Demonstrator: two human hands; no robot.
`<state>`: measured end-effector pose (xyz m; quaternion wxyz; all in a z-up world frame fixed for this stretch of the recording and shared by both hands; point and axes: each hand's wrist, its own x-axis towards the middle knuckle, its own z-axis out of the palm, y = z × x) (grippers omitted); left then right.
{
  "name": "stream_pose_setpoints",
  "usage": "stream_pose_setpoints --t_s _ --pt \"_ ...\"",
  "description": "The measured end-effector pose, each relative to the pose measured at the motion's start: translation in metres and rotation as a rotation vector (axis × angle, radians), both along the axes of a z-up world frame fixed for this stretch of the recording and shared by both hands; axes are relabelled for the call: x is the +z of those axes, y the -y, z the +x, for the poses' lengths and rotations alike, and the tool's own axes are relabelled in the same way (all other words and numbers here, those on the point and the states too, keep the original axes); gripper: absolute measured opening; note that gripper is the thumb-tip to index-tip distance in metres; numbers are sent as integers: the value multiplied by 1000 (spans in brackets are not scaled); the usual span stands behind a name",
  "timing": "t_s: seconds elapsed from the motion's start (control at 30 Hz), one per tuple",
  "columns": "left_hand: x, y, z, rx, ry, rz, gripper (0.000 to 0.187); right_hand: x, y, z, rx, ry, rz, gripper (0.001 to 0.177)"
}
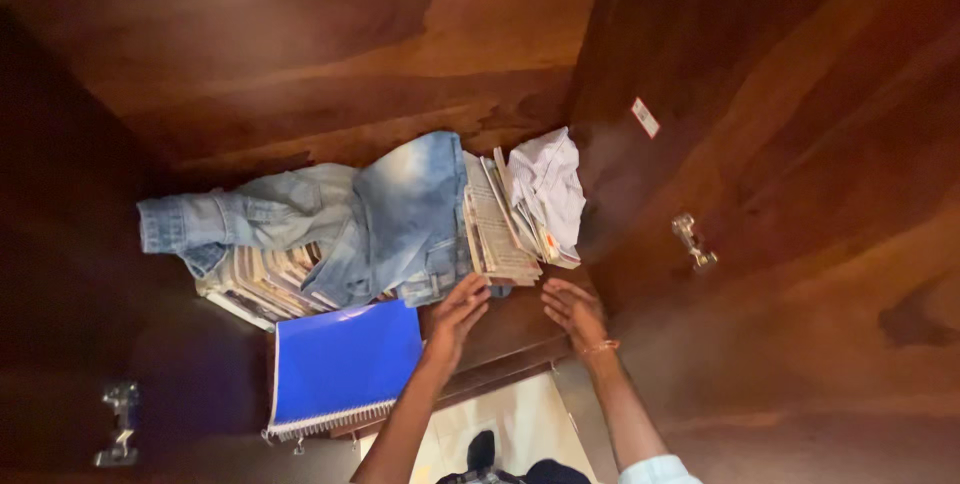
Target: The person repeatedly takes newspapers, books, and a folded shirt from a wooden wardrobe and places them on a nearby bed. The person walks back and forth between the wardrobe and the bed multiple times, handling items one at a time.
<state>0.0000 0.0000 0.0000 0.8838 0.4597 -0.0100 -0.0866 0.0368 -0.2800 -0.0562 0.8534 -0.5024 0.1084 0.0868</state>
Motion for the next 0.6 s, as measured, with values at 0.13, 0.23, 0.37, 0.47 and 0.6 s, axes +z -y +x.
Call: stream_pose_setpoints --t_s 0.13,0.23,0.37,0.47,0.6 --pt "18 13 17 1 -89 81 72 -2 -7 33 -24 -82 -66 34" --pt "15 21 16 23 -95 100 73 -7 -8 48 28 -142 -50 30" --pt "13 28 14 32 -120 79 74 -8 -13 63 46 -201 -44 27" --pt "17 36 19 69 -130 42 73 -5 -15 71 70 -264 -42 25" --pt "18 54 37 127 -129 89 77 -3 -9 76 89 -314 -37 20"
